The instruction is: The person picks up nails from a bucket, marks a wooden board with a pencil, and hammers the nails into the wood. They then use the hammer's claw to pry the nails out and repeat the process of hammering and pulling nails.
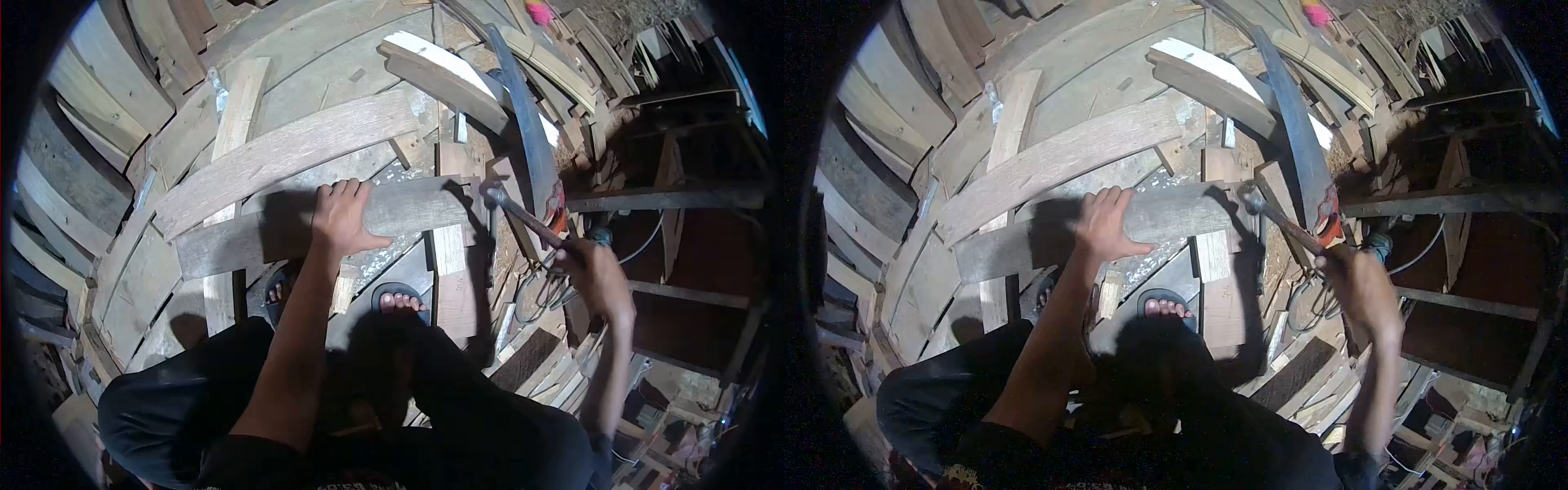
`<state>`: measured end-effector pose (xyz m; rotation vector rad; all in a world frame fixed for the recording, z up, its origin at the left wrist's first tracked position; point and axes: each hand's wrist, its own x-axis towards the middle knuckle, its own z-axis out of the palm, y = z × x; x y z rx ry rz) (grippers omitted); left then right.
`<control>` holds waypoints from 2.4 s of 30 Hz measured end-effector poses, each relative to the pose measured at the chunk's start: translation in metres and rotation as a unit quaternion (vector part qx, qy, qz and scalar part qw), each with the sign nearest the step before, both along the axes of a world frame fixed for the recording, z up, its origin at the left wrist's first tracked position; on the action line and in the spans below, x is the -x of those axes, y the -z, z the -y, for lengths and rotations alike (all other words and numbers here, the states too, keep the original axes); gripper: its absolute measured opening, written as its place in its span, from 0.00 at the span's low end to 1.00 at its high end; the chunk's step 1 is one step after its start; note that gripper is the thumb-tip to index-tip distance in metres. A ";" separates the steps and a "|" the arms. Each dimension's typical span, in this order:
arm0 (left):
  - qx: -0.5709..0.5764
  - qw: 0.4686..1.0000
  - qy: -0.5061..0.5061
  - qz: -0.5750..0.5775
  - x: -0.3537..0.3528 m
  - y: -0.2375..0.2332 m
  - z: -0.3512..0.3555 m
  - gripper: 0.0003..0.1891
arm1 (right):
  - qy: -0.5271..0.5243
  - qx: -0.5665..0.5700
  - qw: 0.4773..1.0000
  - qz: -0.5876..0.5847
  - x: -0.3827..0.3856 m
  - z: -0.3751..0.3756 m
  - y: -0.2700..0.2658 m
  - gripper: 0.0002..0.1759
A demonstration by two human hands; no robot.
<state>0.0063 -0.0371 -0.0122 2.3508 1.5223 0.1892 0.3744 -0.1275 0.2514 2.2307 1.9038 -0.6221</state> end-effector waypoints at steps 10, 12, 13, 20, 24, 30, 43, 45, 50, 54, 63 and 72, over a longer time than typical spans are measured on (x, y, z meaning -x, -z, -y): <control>0.003 1.000 0.004 0.004 0.001 -0.008 -0.001 0.58 | -0.152 0.207 0.951 0.172 0.024 -0.112 -0.008 0.26; -0.005 1.000 0.001 0.009 0.002 -0.004 -0.001 0.58 | -0.145 0.276 0.932 0.187 0.041 -0.142 -0.010 0.26; -0.010 1.000 0.000 0.011 0.001 -0.003 0.000 0.58 | -0.156 0.296 0.921 0.197 0.043 -0.155 -0.005 0.27; 0.019 1.000 -0.001 0.012 0.002 -0.009 -0.002 0.58 | -0.194 0.354 0.882 0.242 0.086 -0.199 -0.007 0.29; 0.011 1.000 -0.003 -0.005 0.000 -0.005 -0.002 0.58 | -0.214 0.338 0.885 0.239 0.087 -0.185 -0.008 0.29; 0.010 1.000 -0.002 -0.022 0.000 -0.009 -0.001 0.59 | -0.259 0.291 0.903 0.182 0.048 -0.117 0.001 0.22; -0.029 1.000 0.011 -0.005 -0.003 -0.008 -0.001 0.57 | -0.145 0.311 0.930 0.131 0.046 -0.115 -0.012 0.17; -0.025 1.000 0.013 -0.011 -0.004 -0.009 -0.001 0.57 | -0.190 0.345 0.907 0.150 0.034 -0.140 -0.002 0.18; -0.008 1.000 0.011 0.003 -0.006 -0.014 -0.003 0.53 | -0.175 0.347 0.891 0.235 0.087 -0.168 -0.043 0.25; -0.054 0.998 0.012 0.034 -0.003 -0.002 -0.003 0.52 | -0.195 0.336 0.896 0.212 0.072 -0.142 -0.017 0.21; -0.123 0.990 -0.004 0.068 -0.003 0.005 0.001 0.51 | -0.112 0.010 0.987 0.110 0.047 0.047 0.040 0.14; -0.167 0.985 0.016 0.046 -0.008 0.003 0.001 0.49 | -0.083 0.041 0.990 0.102 0.026 0.036 0.037 0.13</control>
